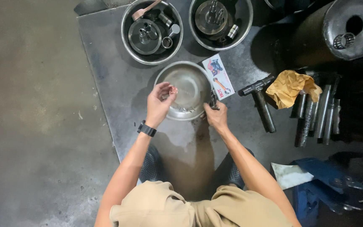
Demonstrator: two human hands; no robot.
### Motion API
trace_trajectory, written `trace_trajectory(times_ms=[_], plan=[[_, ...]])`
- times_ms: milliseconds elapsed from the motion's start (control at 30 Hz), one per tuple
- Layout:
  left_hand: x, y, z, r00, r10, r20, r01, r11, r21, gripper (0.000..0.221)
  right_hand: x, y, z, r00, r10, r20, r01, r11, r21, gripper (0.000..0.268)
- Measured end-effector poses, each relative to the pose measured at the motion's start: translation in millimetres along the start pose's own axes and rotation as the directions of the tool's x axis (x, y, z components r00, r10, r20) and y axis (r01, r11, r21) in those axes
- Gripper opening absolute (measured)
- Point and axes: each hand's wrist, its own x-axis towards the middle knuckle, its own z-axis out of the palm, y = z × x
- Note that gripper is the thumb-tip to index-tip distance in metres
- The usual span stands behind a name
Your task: Cleaning and inspecting motorcycle needle bearings and small mechanical components in a metal bowl containing solvent.
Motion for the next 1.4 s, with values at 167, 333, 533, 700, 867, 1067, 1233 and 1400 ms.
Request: trace_trajectory(times_ms=[167,333,533,700,867,1067,1233,1400], plan=[[-7,6,18,0.988,0.09,0.128,-0.133,0.911,0.389,0.043,-9,-4,-5,0.997,0.066,-0.039,-0.069,0.993,-0.1,0.031],[16,9,22,0.922,0.148,0.357,-0.34,0.75,0.568,0.047,-24,-5,-40,0.993,-0.089,-0.08,0.057,0.941,-0.334,0.032],[114,37,9,0.933,0.342,0.114,-0.309,0.594,0.743,0.021,-18,38,-91,0.941,-0.304,-0.149,0.126,0.722,-0.68,0.027],[189,-20,13,0.993,0.072,0.09,-0.11,0.369,0.923,0.011,-24,4,-95,0.966,-0.235,-0.105,0.061,0.605,-0.794,0.054],[166,31,18,0.992,0.1,0.079,-0.115,0.429,0.896,0.011,-34,-41,-78,0.82,-0.568,-0.065,0.273,0.489,-0.829,0.039],[78,82,7,0.994,0.107,-0.005,-0.104,0.975,0.194,0.016,-19,-46,-11,0.786,-0.539,0.303,0.587,0.499,-0.638,0.021],[27,55,-14,0.955,-0.174,0.238,0.293,0.667,-0.685,0.021,2,-19,50,0.811,-0.354,0.466,0.541,0.151,-0.827,0.01],[7,65,-23,0.942,-0.149,0.301,0.334,0.497,-0.801,0.034,3,-5,63,0.766,-0.404,0.5,0.582,0.106,-0.806,0.013]])
